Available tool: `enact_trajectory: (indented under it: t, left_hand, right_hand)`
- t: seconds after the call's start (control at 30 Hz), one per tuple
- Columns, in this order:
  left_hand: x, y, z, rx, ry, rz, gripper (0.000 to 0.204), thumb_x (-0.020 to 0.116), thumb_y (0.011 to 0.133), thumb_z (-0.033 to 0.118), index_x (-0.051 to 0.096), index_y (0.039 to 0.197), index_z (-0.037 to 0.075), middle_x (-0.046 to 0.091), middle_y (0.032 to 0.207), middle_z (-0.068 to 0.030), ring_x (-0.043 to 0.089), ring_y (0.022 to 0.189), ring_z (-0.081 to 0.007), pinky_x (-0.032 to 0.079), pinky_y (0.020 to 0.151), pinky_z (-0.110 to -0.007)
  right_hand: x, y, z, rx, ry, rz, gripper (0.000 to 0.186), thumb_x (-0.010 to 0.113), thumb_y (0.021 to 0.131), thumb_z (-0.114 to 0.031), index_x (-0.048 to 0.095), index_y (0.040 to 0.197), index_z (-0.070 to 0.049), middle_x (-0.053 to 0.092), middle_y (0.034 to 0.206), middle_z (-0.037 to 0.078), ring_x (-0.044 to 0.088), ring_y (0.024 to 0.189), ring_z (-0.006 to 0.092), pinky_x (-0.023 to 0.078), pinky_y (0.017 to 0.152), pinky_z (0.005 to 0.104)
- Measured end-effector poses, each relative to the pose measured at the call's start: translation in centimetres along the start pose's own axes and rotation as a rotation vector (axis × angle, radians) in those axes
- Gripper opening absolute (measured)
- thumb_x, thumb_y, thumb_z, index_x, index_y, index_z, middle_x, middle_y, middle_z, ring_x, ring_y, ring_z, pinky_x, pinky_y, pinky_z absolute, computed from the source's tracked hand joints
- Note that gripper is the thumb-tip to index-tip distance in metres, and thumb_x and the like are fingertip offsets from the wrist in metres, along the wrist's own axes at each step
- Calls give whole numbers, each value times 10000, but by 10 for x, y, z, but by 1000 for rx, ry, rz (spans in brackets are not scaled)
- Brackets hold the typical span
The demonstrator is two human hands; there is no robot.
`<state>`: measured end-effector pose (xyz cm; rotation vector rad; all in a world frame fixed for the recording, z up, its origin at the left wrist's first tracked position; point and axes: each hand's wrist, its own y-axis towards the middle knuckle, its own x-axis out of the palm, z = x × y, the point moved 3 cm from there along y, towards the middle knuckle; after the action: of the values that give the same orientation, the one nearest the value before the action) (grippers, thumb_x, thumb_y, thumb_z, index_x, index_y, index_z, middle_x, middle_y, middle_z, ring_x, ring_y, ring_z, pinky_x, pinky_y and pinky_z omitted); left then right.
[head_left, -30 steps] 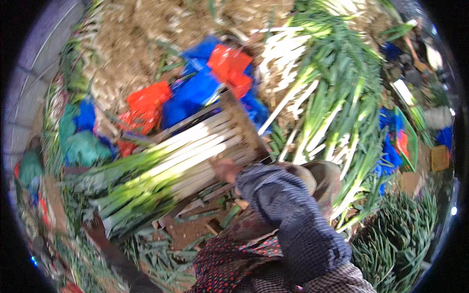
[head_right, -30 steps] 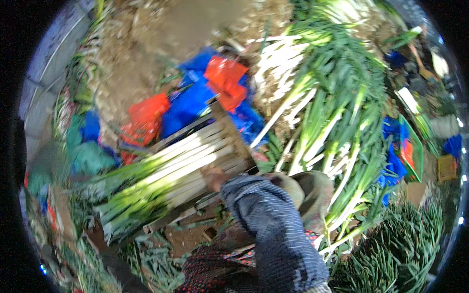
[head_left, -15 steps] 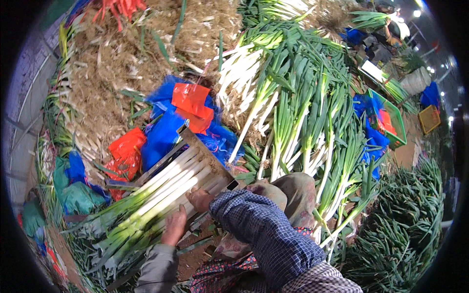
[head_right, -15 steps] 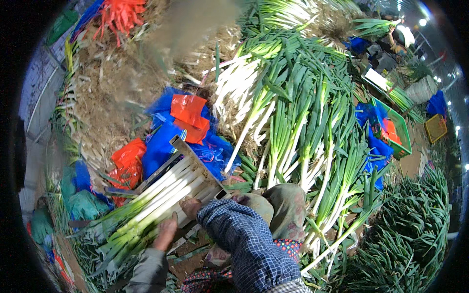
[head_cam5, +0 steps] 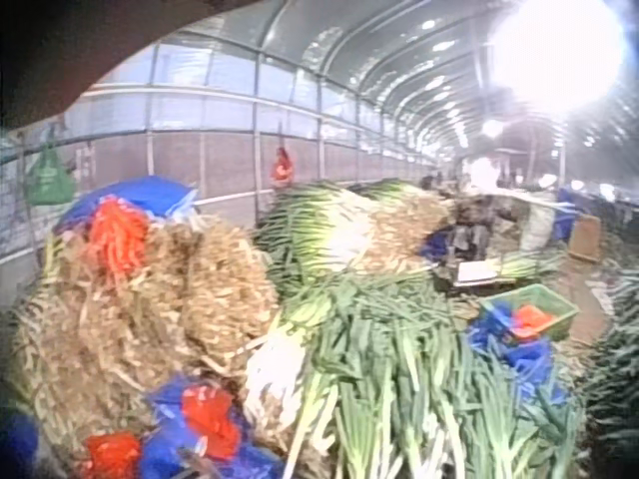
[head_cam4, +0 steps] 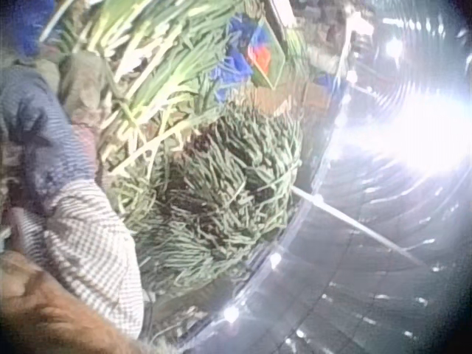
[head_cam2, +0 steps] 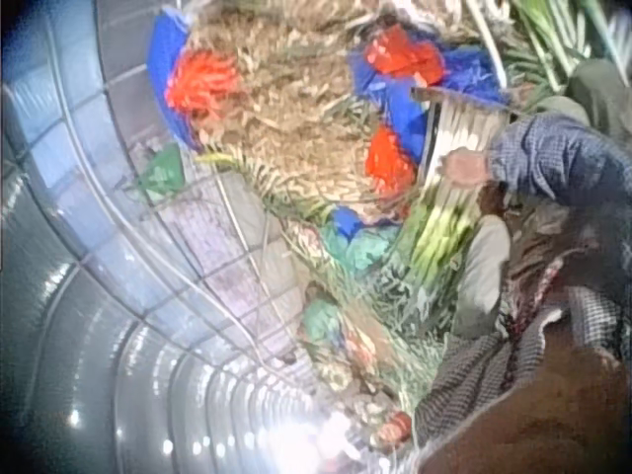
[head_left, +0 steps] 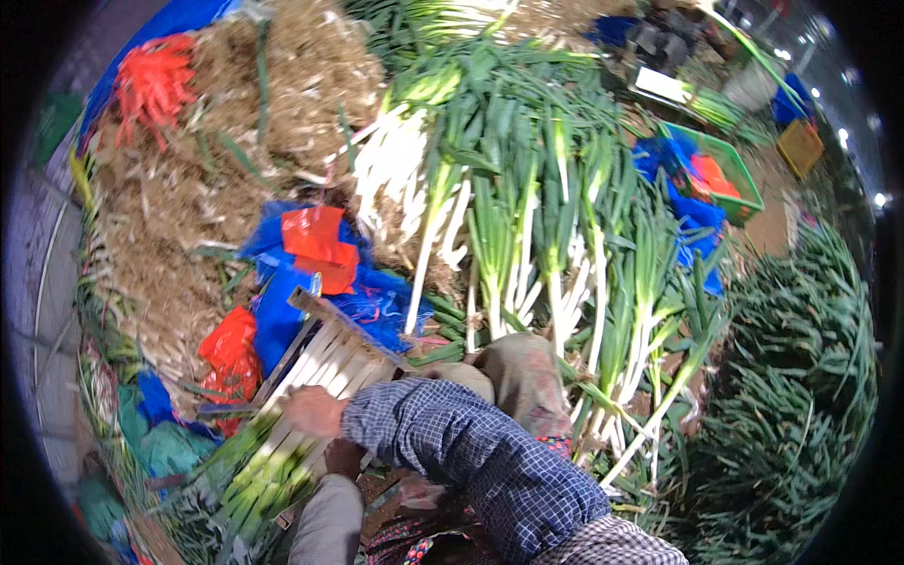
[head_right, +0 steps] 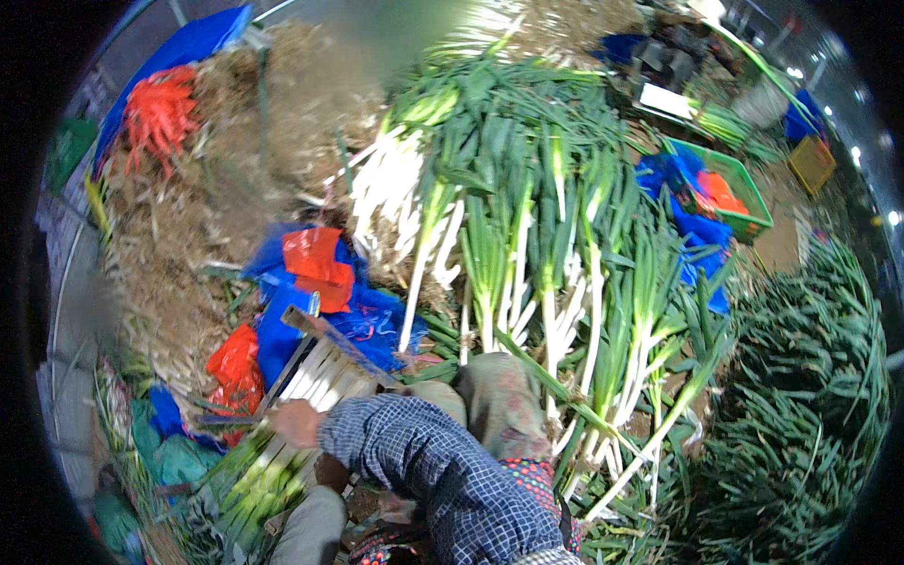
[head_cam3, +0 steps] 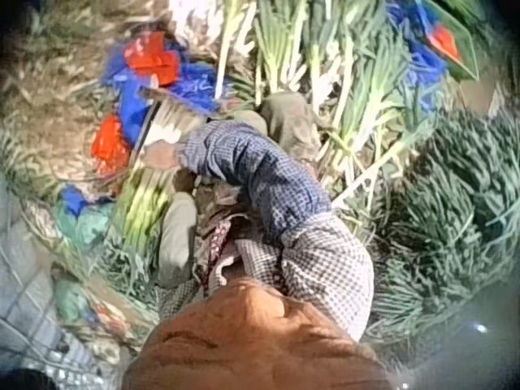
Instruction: The person sits on the floor and repeatedly picks up bunches of green onions, places them on a metal frame, and then removes them to a pile. The person handles the vegetables by hand without using any tools.
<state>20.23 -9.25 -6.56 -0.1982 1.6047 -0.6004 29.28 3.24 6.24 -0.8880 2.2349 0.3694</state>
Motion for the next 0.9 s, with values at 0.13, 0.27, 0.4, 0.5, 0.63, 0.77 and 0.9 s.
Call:
enact_trajectory:
  t: [0.13, 0.27, 0.4, 0.5, 0.63, 0.77, 0.9]
  left_hand:
    - [0, 2, -2, -44, 4, 28, 601, 628, 859, 328, 432, 1345, 34, 667, 925, -223, 655, 858, -382, 525, 743, -458]
    - [-1, 4, -9, -181, -35, -37, 560, 637, 849, 324, 496, 1319, 54, 672, 935, -207, 655, 852, -388, 527, 748, -457]
    - [-1, -2, -17, -225, -23, -46, 533, 632, 850, 316, 517, 1299, 54, 670, 922, -201, 654, 840, -386, 525, 740, -455]
    - [-1, -8, -21, -236, -8, -60, 515, 626, 853, 308, 522, 1287, 50, 666, 907, -201, 653, 829, -381, 523, 731, -453]
    - [-4, -8, -23, -244, 10, -66, 492, 618, 857, 297, 528, 1269, 44, 661, 887, -199, 652, 814, -376, 520, 718, -450]
    - [-7, -4, -20, -260, 9, -62, 469, 609, 862, 287, 535, 1252, 38, 657, 866, -198, 651, 800, -370, 517, 706, -448]
    - [-5, -2, -17, -264, -4, -57, 447, 601, 866, 276, 541, 1235, 32, 652, 846, -197, 650, 785, -364, 515, 694, -445]
  right_hand:
    - [-134, -100, -36, -153, 159, 462, 335, 624, 753, -110, 529, 1051, 9, 545, 991, 223, 562, 916, 379, 496, 763, 447]
    - [-196, -243, 58, 8, 173, 758, 432, 597, 764, 6, 528, 1190, -4, 575, 1070, 171, 569, 998, 329, 492, 819, 399]
    - [-164, -395, 210, 1003, 246, 734, 237, 593, 900, -169, 583, 1058, 7, 654, 863, 223, 657, 796, 318, 520, 714, 417]
    - [-94, -474, 262, 1265, 128, 657, 288, 549, 927, -254, 600, 1003, 19, 663, 853, 230, 663, 764, 345, 526, 707, 453]
    - [3, -485, 275, 1368, 146, 175, 347, 558, 930, -310, 583, 1058, 12, 662, 905, 248, 662, 829, 366, 547, 762, 440]
    - [20, -468, 281, 1472, 88, 366, 522, 707, 799, -380, 533, 1095, 14, 653, 978, 242, 645, 920, 395, 515, 807, 480]
    - [13, -461, 290, 1493, 67, 130, 608, 716, 789, -373, 479, 1179, 28, 644, 1047, 249, 636, 978, 391, 515, 844, 474]
